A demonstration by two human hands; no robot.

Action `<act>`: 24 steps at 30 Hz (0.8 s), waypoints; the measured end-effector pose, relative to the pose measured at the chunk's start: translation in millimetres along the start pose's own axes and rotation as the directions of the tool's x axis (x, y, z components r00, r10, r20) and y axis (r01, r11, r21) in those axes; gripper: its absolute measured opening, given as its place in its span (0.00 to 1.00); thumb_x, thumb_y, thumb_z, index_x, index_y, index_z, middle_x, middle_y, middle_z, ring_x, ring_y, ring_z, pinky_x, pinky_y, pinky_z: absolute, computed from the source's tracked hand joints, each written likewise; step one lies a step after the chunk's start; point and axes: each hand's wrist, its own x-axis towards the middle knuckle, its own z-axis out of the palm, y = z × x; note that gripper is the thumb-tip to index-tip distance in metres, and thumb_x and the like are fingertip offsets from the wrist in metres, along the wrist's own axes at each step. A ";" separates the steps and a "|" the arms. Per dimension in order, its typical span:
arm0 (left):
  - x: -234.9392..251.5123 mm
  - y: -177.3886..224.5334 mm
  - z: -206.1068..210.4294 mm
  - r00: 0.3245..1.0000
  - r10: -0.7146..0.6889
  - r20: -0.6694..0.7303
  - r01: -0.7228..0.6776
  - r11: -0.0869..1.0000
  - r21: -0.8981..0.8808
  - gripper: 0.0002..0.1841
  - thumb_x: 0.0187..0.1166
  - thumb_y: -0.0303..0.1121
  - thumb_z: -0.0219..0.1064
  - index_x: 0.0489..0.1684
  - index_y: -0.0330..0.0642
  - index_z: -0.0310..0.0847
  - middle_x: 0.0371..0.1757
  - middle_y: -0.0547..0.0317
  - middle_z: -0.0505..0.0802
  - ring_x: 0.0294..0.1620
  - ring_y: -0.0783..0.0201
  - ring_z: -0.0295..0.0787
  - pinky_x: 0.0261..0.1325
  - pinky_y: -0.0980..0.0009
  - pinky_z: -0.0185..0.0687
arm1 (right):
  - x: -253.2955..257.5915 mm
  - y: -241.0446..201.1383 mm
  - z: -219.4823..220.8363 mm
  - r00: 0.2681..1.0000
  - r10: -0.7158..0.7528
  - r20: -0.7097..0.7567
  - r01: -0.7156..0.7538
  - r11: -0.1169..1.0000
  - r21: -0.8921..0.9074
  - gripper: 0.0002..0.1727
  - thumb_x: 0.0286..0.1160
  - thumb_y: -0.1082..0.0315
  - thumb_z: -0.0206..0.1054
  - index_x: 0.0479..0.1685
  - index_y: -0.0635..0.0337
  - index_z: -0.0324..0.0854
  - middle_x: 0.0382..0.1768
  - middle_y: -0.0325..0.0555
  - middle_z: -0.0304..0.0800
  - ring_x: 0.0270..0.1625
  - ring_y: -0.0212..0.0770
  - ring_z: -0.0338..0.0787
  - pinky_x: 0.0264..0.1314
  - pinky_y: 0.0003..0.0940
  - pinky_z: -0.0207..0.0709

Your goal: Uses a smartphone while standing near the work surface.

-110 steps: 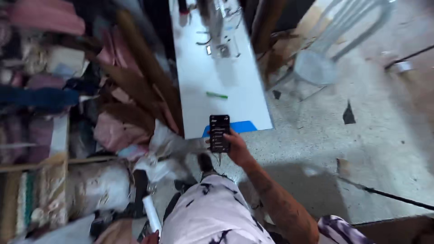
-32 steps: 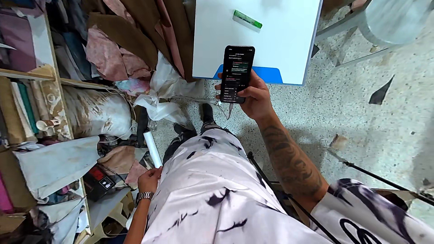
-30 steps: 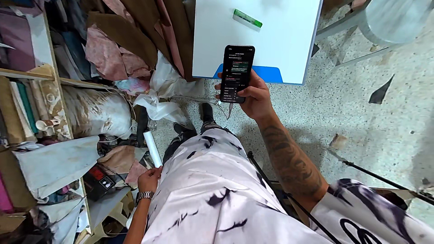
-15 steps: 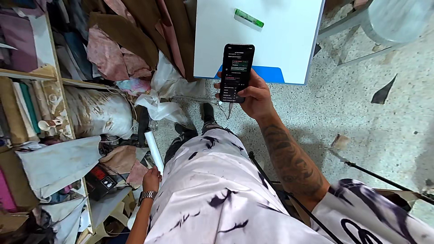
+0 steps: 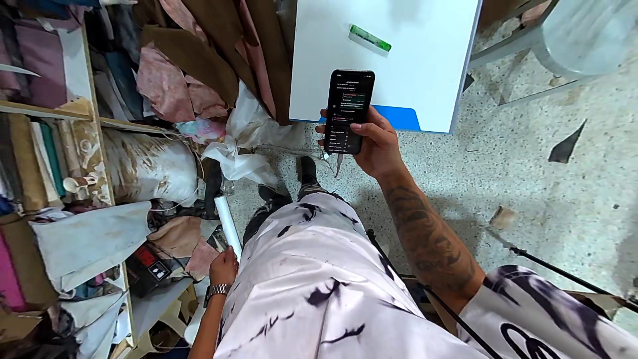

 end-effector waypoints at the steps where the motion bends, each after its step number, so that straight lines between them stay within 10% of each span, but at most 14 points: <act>1: -0.7 1.2 -1.5 1.000 0.020 0.005 -0.020 1.000 0.014 0.22 0.93 0.44 0.56 0.47 0.31 0.86 0.34 0.45 0.91 0.33 0.54 0.89 0.47 0.51 0.86 | 0.3 0.1 -0.1 1.000 0.001 -0.003 -0.001 1.000 0.004 0.27 0.80 0.73 0.53 0.80 0.67 0.60 0.73 0.79 0.74 0.71 0.76 0.81 0.70 0.73 0.77; 11: -12.8 21.6 -6.0 0.995 0.052 -0.082 -0.060 0.993 -0.103 0.14 0.80 0.33 0.74 0.57 0.33 0.87 0.45 0.45 0.96 0.37 0.58 0.96 0.50 0.57 0.93 | 3.1 -3.0 -2.0 1.000 0.006 0.003 -0.006 1.000 -0.010 0.28 0.81 0.70 0.51 0.81 0.66 0.60 0.73 0.79 0.75 0.71 0.76 0.81 0.70 0.73 0.77; 17: -8.4 23.3 -5.2 0.997 0.036 -0.074 -0.042 0.996 -0.078 0.18 0.94 0.38 0.56 0.52 0.33 0.89 0.30 0.53 0.91 0.25 0.64 0.85 0.38 0.62 0.86 | 6.3 -3.9 0.3 1.000 0.017 -0.021 -0.017 1.000 -0.022 0.27 0.83 0.67 0.48 0.82 0.64 0.59 0.74 0.77 0.74 0.71 0.74 0.81 0.70 0.71 0.78; 24: 0.2 26.9 -7.7 0.990 -0.035 -0.135 0.040 0.998 0.040 0.31 0.97 0.48 0.39 0.54 0.29 0.84 0.37 0.38 0.91 0.36 0.45 0.91 0.47 0.42 0.87 | 11.5 -5.2 2.0 0.998 0.017 -0.060 -0.019 0.999 -0.039 0.25 0.86 0.66 0.46 0.80 0.64 0.61 0.73 0.76 0.76 0.69 0.73 0.84 0.68 0.69 0.80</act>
